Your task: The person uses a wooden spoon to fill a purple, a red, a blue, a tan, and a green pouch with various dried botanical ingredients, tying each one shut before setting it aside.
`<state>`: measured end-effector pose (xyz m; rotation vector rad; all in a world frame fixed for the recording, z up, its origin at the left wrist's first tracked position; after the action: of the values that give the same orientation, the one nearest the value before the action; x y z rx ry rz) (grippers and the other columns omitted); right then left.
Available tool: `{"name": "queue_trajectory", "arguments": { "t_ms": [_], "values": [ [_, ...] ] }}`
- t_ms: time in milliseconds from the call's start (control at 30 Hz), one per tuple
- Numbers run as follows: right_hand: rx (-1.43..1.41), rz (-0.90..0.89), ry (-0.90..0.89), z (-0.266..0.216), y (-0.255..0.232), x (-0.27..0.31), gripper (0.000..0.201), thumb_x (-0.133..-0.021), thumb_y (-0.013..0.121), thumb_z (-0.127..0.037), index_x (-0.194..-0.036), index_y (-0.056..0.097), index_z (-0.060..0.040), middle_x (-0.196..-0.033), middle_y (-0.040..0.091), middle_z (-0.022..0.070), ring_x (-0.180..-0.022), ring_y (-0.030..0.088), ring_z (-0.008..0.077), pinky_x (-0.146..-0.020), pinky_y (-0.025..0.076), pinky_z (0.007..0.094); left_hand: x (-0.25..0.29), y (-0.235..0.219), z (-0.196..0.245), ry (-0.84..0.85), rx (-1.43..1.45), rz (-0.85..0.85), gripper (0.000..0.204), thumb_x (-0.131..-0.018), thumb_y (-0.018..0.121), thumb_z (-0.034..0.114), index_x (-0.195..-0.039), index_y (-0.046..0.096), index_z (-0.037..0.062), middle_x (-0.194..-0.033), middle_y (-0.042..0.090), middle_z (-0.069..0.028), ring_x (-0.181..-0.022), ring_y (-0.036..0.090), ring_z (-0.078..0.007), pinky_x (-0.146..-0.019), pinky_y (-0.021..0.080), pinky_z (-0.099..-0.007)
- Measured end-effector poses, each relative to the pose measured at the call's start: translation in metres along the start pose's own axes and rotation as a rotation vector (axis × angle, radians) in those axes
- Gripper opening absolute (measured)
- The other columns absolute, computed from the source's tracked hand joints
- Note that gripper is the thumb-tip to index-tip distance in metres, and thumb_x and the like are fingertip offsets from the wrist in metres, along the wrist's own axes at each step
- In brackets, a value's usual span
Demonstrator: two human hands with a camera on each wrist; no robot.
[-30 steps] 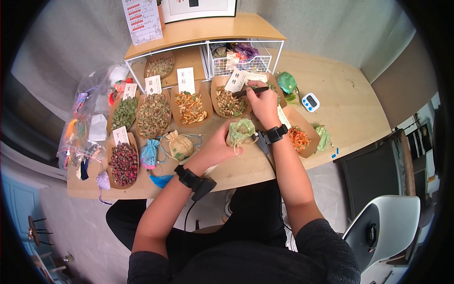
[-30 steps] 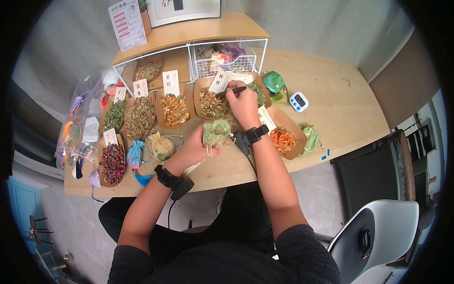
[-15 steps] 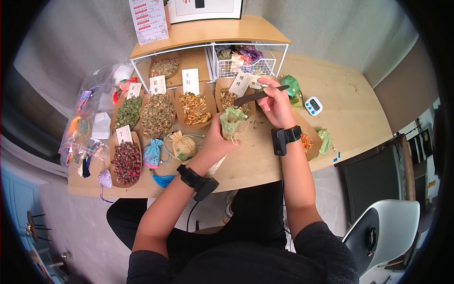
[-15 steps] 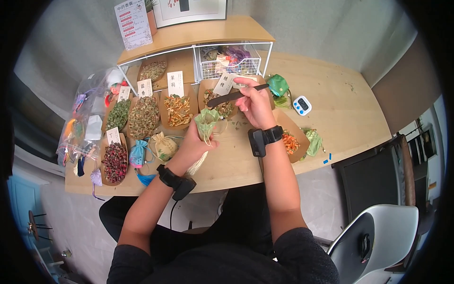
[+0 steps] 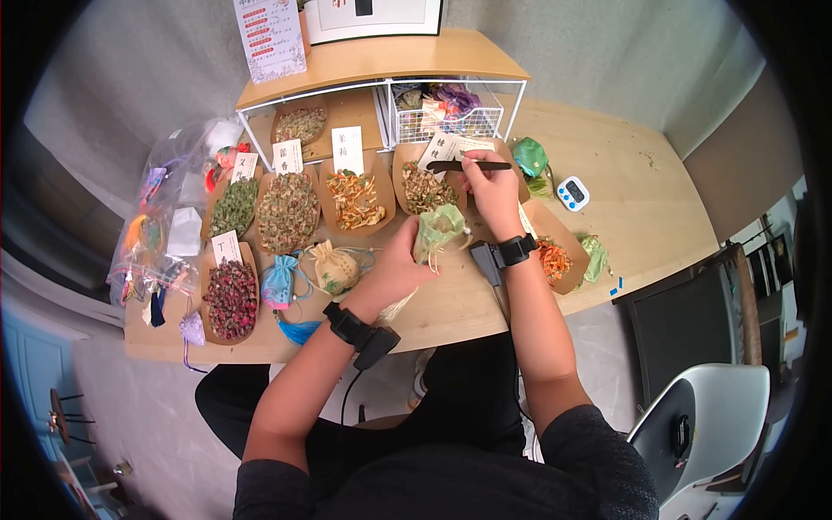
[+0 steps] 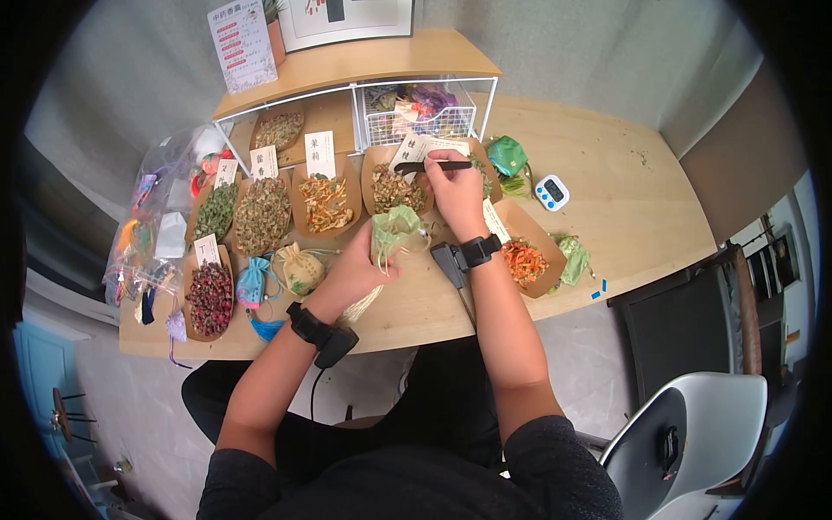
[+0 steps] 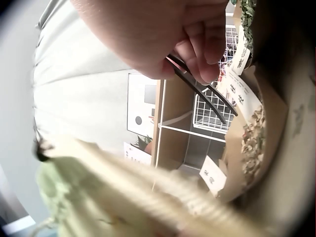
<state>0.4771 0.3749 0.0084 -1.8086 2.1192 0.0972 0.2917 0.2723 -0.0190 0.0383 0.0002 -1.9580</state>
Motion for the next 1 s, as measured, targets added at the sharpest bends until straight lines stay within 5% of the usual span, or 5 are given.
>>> {"name": "queue_trajectory", "arguments": {
  "t_ms": [300,400,700,1000],
  "values": [
    [0.252,0.027,-0.192,-0.007,0.015,0.009,0.019,-0.091,0.069,-0.014,-0.104,0.071,-0.0002,-0.076,0.072,0.011,-0.066,0.067,0.0182,-0.064,0.053,0.0315,0.007,0.01,0.005,-0.065,0.0,-0.162,0.071,-0.077,0.071,-0.004,-0.141,0.043,0.0062,-0.118,0.055,-0.0022,-0.101,0.054,-0.0127,-0.088,0.048,-0.0301],
    [0.281,0.006,-0.229,0.0,0.017,0.006,0.022,-0.095,0.067,-0.013,-0.111,0.069,0.0009,-0.071,0.069,0.0063,-0.064,0.065,0.0101,-0.06,0.051,0.0258,0.007,0.011,0.003,-0.072,-0.01,-0.172,0.071,-0.077,0.072,-0.002,-0.141,0.043,0.0062,-0.111,0.054,-0.0016,-0.096,0.053,-0.0125,-0.085,0.048,-0.0298],
    [0.068,0.051,-0.054,-0.005,0.003,0.002,0.024,-0.098,0.064,-0.013,-0.117,0.067,0.0006,-0.076,0.07,0.0053,-0.062,0.063,0.0084,-0.058,0.05,0.0243,0.005,0.009,-0.003,-0.049,0.047,-0.155,0.074,-0.076,0.072,-0.003,-0.143,0.041,0.0067,-0.112,0.055,-0.0026,-0.096,0.053,-0.0125,-0.084,0.048,-0.0308],
    [0.02,0.117,-0.067,0.009,-0.003,-0.004,0.022,-0.093,0.067,-0.014,-0.11,0.071,-0.0009,-0.07,0.07,0.0048,-0.06,0.066,0.0099,-0.058,0.051,0.0264,0.004,0.009,0.001,-0.016,0.023,-0.129,0.067,-0.075,0.075,-0.001,-0.134,0.043,0.0043,-0.104,0.057,-0.0014,-0.086,0.055,-0.0099,-0.08,0.051,-0.0291]
  ]
}}
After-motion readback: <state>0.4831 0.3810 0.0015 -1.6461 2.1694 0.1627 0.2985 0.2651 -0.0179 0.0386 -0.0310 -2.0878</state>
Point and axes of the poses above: each hand's wrist, its own x-axis away from the middle knuckle, its own y-axis out of the palm, z = x × y, the point moved 5 cm from there along -x, towards the middle knuckle
